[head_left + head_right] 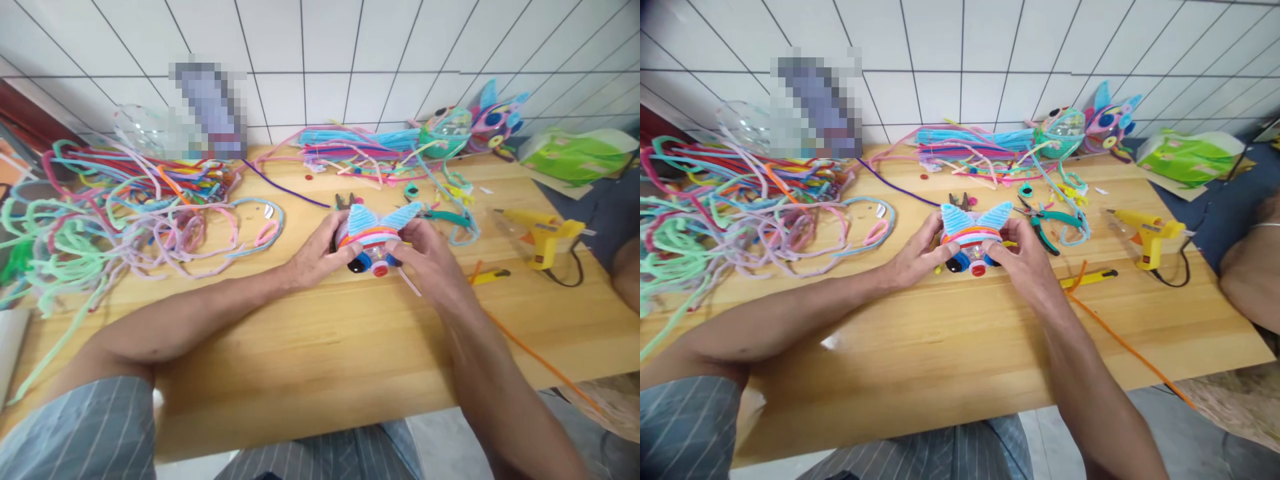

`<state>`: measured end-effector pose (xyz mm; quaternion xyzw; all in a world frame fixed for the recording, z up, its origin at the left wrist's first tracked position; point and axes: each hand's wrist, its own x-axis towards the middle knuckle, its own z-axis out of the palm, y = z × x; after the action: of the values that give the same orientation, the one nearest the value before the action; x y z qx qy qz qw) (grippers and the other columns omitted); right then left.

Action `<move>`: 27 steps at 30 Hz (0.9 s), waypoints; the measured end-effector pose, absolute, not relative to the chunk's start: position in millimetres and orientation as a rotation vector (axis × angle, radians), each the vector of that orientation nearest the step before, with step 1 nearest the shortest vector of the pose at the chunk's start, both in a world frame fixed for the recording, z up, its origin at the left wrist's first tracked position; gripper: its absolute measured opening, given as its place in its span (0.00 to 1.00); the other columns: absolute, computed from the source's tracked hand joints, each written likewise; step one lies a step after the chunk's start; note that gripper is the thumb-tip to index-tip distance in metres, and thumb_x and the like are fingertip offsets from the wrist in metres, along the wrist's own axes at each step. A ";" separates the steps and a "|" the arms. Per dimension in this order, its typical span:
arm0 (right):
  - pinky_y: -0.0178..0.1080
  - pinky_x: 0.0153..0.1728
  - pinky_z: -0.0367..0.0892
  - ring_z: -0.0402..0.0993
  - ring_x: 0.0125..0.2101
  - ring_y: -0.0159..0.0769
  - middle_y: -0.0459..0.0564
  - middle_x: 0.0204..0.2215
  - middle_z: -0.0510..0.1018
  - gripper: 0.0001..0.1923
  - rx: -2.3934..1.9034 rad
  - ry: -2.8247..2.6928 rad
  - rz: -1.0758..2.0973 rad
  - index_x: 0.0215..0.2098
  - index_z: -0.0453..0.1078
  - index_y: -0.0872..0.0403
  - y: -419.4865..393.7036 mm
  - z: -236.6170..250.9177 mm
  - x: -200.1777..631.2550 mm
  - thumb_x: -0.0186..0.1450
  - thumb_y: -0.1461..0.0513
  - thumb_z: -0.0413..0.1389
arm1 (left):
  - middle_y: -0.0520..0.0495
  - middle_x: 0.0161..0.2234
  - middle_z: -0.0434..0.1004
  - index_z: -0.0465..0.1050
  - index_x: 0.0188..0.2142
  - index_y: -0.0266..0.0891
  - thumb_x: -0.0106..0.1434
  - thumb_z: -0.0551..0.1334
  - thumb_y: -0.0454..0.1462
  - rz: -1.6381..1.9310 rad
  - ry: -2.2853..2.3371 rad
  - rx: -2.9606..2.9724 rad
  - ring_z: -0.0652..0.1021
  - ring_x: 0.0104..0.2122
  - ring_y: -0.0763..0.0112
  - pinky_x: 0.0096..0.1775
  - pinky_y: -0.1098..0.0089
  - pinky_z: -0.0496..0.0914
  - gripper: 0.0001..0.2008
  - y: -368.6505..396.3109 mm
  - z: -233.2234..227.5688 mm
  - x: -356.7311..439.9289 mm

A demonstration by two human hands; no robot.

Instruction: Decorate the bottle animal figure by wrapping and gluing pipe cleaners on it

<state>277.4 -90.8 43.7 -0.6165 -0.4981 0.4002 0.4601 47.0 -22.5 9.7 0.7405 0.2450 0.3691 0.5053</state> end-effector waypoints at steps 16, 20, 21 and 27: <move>0.49 0.46 0.77 0.80 0.48 0.46 0.47 0.45 0.84 0.19 -1.466 -1.160 1.027 0.44 0.74 0.45 -90.8 48.5 273.8 0.58 0.51 0.71 | 0.37 0.60 0.76 0.65 0.63 0.40 0.71 0.67 0.57 0.898 0.580 1.737 0.78 0.58 0.53 0.63 0.53 0.73 0.32 -19.3 7.8 48.5; 0.48 0.45 0.76 0.80 0.45 0.45 0.47 0.43 0.84 0.17 -1.449 -1.142 1.068 0.43 0.75 0.46 -90.6 49.7 271.9 0.59 0.52 0.71 | 0.38 0.59 0.77 0.65 0.64 0.41 0.71 0.66 0.57 0.880 0.600 1.717 0.79 0.57 0.53 0.62 0.52 0.73 0.32 -19.8 10.3 48.3; 0.48 0.44 0.76 0.80 0.44 0.44 0.47 0.42 0.84 0.17 -1.440 -1.139 1.082 0.43 0.75 0.46 -90.5 49.8 271.2 0.59 0.52 0.70 | 0.38 0.59 0.77 0.65 0.65 0.40 0.71 0.66 0.57 0.873 0.602 1.712 0.78 0.57 0.53 0.62 0.52 0.73 0.33 -19.8 10.9 48.1; 0.45 0.40 0.75 0.79 0.41 0.42 0.47 0.40 0.84 0.15 -1.420 -1.105 1.117 0.42 0.76 0.46 -91.1 49.5 268.4 0.59 0.52 0.70 | 0.34 0.68 0.71 0.62 0.70 0.41 0.74 0.62 0.56 0.807 0.506 1.794 0.72 0.67 0.45 0.71 0.44 0.66 0.35 -18.4 14.9 46.3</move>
<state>268.4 -91.1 49.5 -0.5846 -0.4549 0.4597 0.4899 46.3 -18.4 14.9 0.7506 0.2116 0.3378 0.5270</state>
